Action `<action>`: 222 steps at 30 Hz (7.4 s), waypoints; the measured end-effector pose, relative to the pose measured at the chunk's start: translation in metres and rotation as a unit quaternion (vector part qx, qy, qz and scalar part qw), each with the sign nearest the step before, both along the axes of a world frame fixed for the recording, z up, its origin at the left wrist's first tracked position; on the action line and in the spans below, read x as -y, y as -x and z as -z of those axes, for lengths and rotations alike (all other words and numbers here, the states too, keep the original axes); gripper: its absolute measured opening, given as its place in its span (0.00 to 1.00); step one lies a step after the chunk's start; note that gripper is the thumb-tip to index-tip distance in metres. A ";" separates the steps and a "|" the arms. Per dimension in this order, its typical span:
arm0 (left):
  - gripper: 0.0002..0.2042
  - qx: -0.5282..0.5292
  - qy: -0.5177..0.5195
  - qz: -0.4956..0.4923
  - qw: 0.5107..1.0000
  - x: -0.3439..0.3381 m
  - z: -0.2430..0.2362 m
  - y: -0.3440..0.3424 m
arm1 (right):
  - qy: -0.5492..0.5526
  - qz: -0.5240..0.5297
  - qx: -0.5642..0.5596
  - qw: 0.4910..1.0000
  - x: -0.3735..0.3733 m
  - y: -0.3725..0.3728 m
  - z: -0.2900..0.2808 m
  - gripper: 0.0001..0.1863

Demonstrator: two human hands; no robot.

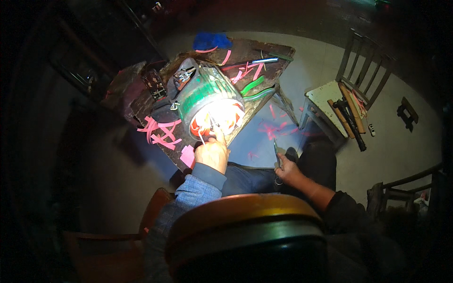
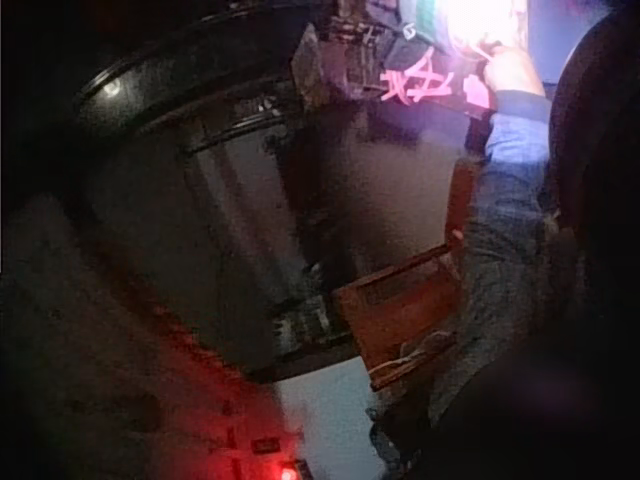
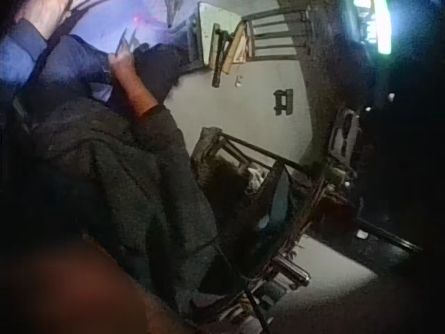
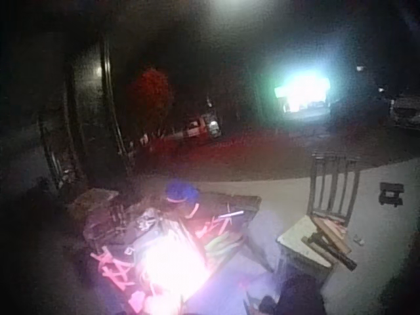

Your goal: The person works on a cylindrical green electronic component, using pliers and a screwdriver to manipulate wires and internal parts. They repeatedly adjust and probe the component while seated at a cluttered workbench.

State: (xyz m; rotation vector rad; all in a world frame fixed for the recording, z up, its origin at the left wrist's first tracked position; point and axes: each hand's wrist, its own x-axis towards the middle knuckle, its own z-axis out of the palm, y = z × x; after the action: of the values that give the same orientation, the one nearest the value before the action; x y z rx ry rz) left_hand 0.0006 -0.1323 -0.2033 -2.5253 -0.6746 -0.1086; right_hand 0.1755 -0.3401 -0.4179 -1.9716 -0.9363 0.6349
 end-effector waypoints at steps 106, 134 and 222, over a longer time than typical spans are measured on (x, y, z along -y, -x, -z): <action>0.06 0.558 0.793 -0.034 0.241 0.051 0.047 0.118 | -0.110 -0.164 -0.273 0.942 -0.053 0.101 -0.183 0.04; 0.18 0.519 0.663 0.076 0.534 0.024 0.057 0.003 | -0.221 -0.088 0.366 0.900 -0.113 0.029 -0.239 0.08; 0.15 0.654 0.732 -0.089 0.166 0.021 0.054 -0.048 | -0.070 -0.036 0.350 0.934 -0.150 0.035 -0.180 0.12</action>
State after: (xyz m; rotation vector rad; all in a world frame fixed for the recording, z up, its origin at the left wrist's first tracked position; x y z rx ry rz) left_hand 0.0483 -0.1530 -0.2568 0.6368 0.6954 0.8820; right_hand 0.1401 -0.1903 -0.2383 -2.0635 -1.4337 -0.1304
